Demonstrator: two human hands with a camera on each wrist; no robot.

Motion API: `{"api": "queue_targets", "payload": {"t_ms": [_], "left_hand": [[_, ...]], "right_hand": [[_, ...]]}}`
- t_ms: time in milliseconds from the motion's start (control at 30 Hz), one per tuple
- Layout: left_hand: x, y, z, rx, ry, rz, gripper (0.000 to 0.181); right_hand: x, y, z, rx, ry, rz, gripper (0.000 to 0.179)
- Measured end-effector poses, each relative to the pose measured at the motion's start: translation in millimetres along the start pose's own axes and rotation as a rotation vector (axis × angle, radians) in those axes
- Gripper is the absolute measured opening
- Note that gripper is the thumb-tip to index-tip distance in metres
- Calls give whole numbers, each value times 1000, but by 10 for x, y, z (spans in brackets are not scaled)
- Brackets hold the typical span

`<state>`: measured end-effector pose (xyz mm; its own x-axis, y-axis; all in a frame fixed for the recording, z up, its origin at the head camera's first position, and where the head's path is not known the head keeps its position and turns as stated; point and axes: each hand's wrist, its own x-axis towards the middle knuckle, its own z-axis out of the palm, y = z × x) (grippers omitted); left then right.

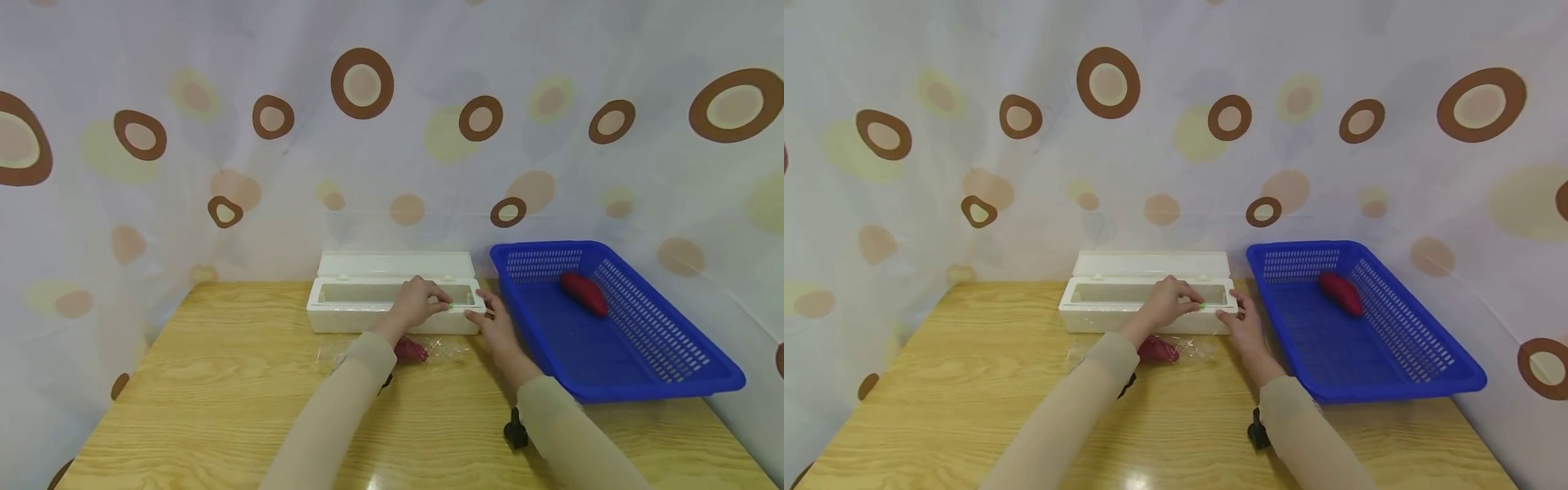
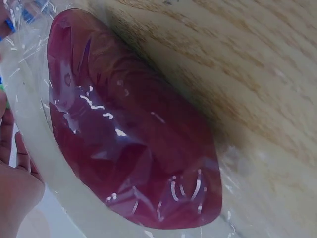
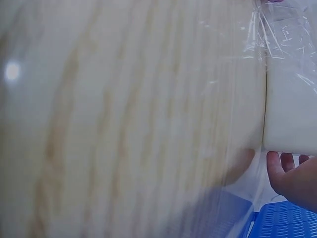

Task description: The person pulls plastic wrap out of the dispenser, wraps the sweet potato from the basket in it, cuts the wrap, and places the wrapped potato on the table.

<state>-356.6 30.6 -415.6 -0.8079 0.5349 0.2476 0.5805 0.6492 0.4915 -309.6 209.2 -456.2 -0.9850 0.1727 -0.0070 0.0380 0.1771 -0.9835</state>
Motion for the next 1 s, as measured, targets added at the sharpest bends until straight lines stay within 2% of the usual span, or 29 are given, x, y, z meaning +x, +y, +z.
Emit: {"api": "queue_targets", "payload": {"t_ms": [200, 500, 833, 1000], "left_hand": [[-24, 9, -12, 11, -7, -19, 16], [-35, -9, -24, 47, 9, 6, 15], [-261, -329, -253, 41, 42, -37, 14], [-367, -441, -341, 59, 60, -27, 13]], "right_hand": [[-7, -1, 22, -17, 6, -5, 57], [-21, -38, 0, -24, 14, 11, 58], [-42, -80, 9, -21, 3, 5, 59], [-24, -35, 22, -40, -6, 7, 58]]}}
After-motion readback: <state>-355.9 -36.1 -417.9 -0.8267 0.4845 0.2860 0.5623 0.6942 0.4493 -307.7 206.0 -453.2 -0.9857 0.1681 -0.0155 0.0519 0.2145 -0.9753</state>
